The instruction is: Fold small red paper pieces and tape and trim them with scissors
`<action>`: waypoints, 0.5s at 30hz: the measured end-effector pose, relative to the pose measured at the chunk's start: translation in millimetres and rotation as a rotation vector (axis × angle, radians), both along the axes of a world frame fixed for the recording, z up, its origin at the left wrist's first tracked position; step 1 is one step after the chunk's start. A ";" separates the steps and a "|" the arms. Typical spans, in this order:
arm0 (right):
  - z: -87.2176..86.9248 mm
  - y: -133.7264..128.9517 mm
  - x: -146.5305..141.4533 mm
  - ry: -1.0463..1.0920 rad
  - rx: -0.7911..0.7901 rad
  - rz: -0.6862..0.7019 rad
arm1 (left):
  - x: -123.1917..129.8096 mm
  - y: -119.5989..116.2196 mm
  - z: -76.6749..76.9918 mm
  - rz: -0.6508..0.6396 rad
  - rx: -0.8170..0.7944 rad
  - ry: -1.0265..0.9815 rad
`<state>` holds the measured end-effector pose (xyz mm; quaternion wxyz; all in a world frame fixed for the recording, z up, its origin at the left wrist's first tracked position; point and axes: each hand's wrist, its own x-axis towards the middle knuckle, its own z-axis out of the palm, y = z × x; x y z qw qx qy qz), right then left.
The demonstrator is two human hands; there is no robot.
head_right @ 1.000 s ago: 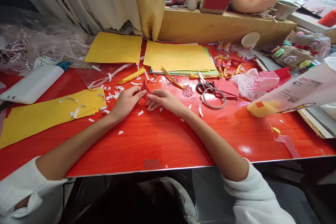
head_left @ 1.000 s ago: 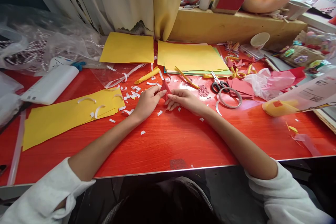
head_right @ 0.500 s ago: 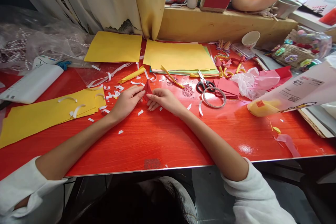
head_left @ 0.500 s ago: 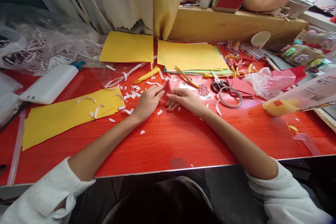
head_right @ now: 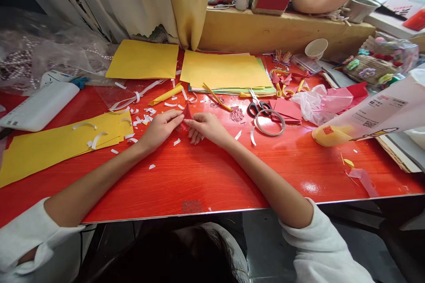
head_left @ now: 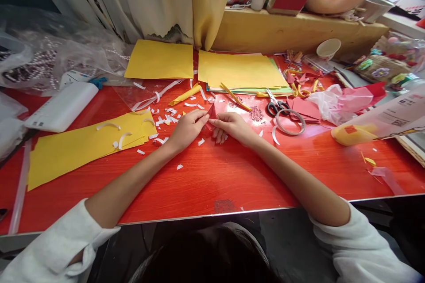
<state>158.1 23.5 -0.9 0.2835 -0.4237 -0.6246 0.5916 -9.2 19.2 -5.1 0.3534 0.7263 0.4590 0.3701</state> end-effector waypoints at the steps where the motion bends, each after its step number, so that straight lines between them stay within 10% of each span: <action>1: 0.0 0.2 0.0 -0.002 0.001 0.010 | 0.3 -0.3 0.7 0.012 -0.023 -0.018; 15: 10.5 -2.9 2.0 -0.052 0.019 0.137 | 1.1 -3.2 3.7 0.026 -0.086 -0.219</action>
